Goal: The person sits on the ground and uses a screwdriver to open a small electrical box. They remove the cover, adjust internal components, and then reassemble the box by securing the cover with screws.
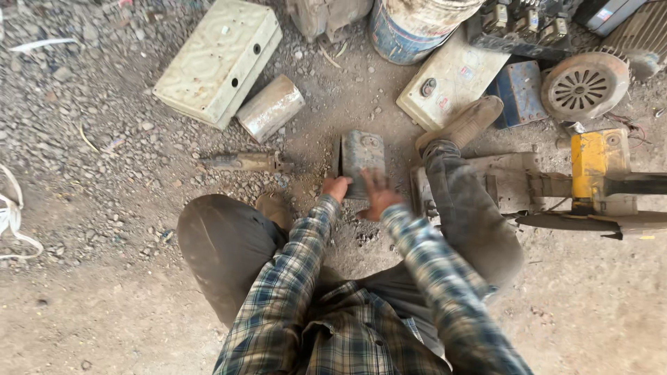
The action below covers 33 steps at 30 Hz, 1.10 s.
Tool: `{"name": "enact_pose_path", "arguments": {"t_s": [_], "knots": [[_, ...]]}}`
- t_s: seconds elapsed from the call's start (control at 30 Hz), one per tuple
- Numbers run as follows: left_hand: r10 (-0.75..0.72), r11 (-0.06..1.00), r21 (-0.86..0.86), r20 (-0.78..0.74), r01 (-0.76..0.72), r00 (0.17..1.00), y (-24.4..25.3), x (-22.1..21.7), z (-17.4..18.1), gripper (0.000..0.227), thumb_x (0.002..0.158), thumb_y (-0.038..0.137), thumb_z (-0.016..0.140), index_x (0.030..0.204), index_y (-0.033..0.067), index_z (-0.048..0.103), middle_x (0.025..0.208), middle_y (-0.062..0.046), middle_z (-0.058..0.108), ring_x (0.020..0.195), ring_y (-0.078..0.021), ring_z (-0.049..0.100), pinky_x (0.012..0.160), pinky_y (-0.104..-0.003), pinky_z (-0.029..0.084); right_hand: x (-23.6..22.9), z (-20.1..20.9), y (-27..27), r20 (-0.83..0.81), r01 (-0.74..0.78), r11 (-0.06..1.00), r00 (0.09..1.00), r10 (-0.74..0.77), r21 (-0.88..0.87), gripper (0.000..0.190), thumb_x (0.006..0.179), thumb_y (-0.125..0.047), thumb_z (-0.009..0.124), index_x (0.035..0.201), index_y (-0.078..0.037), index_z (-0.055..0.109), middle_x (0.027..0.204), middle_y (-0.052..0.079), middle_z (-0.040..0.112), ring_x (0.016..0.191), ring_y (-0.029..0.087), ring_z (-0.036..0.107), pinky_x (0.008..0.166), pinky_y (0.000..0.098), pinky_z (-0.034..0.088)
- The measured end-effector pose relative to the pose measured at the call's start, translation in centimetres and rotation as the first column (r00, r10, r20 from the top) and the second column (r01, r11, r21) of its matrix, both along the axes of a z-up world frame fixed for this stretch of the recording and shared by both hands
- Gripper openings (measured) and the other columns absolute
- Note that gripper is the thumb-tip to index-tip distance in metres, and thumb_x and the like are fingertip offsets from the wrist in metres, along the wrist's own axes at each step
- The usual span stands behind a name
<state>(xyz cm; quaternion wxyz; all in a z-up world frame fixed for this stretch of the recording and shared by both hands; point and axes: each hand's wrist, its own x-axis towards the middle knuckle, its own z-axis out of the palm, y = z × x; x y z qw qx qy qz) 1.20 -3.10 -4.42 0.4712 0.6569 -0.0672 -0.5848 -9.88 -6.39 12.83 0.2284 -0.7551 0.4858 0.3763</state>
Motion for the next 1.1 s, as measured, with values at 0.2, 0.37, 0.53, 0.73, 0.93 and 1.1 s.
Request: {"name": "enact_pose_path", "arguments": {"t_s": [0.2, 0.37, 0.53, 0.73, 0.93, 1.1], "knots": [[-0.001, 0.965, -0.260, 0.127, 0.035, 0.992, 0.0, -2.6, -3.4, 0.060, 0.070, 0.002, 0.066, 0.129, -0.0079, 0.063, 0.122, -0.023, 0.072, 0.110, -0.0346, 0.070, 0.096, -0.037, 0.056, -0.5, -3.5, 1.2, 0.114, -0.134, 0.889, 0.972, 0.203, -0.439, 0.113, 0.075, -0.038, 0.088, 0.162, -0.032, 0.017, 0.169, 0.012, 0.023, 0.150, 0.045, 0.032, 0.111, 0.0596, 0.043], [-0.001, 0.894, -0.446, -0.100, -0.044, 0.995, 0.0, -2.7, -2.3, 0.089, 0.070, 0.002, 0.058, 0.155, 0.0035, 0.031, 0.147, -0.014, 0.052, 0.127, -0.0333, 0.063, 0.089, -0.044, 0.056, -2.0, -5.5, -0.4, 0.300, 0.065, 0.847, 0.947, 0.113, -0.527, 0.112, 0.068, -0.025, 0.087, 0.161, -0.022, 0.024, 0.163, 0.025, 0.031, 0.133, 0.048, 0.053, 0.090, 0.0556, 0.058], [-0.342, 0.909, 0.069, 0.690, 0.411, 0.638, 1.1, -3.6, -1.7, 0.115, 0.067, 0.020, 0.090, 0.153, -0.0001, 0.017, 0.154, -0.033, 0.035, 0.139, -0.0543, 0.042, 0.114, -0.058, 0.039, -2.2, -4.7, -1.3, 0.367, 0.191, 0.835, 0.930, 0.014, -0.516, 0.106, 0.065, -0.027, 0.088, 0.155, -0.021, 0.034, 0.155, 0.027, 0.043, 0.101, 0.043, 0.072, 0.078, 0.0513, 0.061], [-0.462, 0.887, 0.220, 0.462, 0.407, 0.757, 2.1, -5.2, 0.3, 0.127, 0.072, 0.033, 0.090, 0.155, -0.0030, 0.001, 0.144, -0.036, 0.045, 0.126, -0.0513, 0.053, 0.104, -0.050, 0.049, -2.7, -4.5, -1.8, 0.395, 0.298, 0.833, 0.912, -0.105, -0.467, 0.088, 0.073, -0.027, 0.085, 0.153, -0.024, 0.048, 0.114, 0.014, 0.078, 0.077, 0.028, 0.077, 0.073, 0.0423, 0.063], [-0.689, 0.724, 0.382, 0.363, 0.575, 0.627, 0.6, 0.7, 7.6, 0.103, 0.084, 0.036, 0.068, 0.167, 0.0162, 0.010, 0.111, -0.019, 0.075, 0.093, -0.0335, 0.074, 0.081, -0.043, 0.062, -6.1, -1.5, -5.0, 0.602, 0.591, 0.719, 0.739, -0.301, -0.366, 0.071, 0.066, -0.012, 0.085, 0.135, -0.018, 0.068, 0.072, 0.012, 0.074, 0.064, 0.022, 0.070, 0.066, 0.0360, 0.058], [-0.784, 0.615, 0.464, 0.444, 0.638, 0.433, -0.8, 5.5, 10.2, 0.067, 0.090, 0.039, 0.063, 0.152, 0.0203, 0.047, 0.113, -0.012, 0.073, 0.089, -0.0263, 0.074, 0.077, -0.041, 0.064, -7.5, -2.2, -6.6, 0.778, 0.692, 0.708, 0.519, -0.353, -0.140, 0.057, 0.066, -0.008, 0.079, 0.122, -0.013, 0.075, 0.071, 0.006, 0.070, 0.061, 0.013, 0.062, 0.061, 0.0324, 0.053]]}}
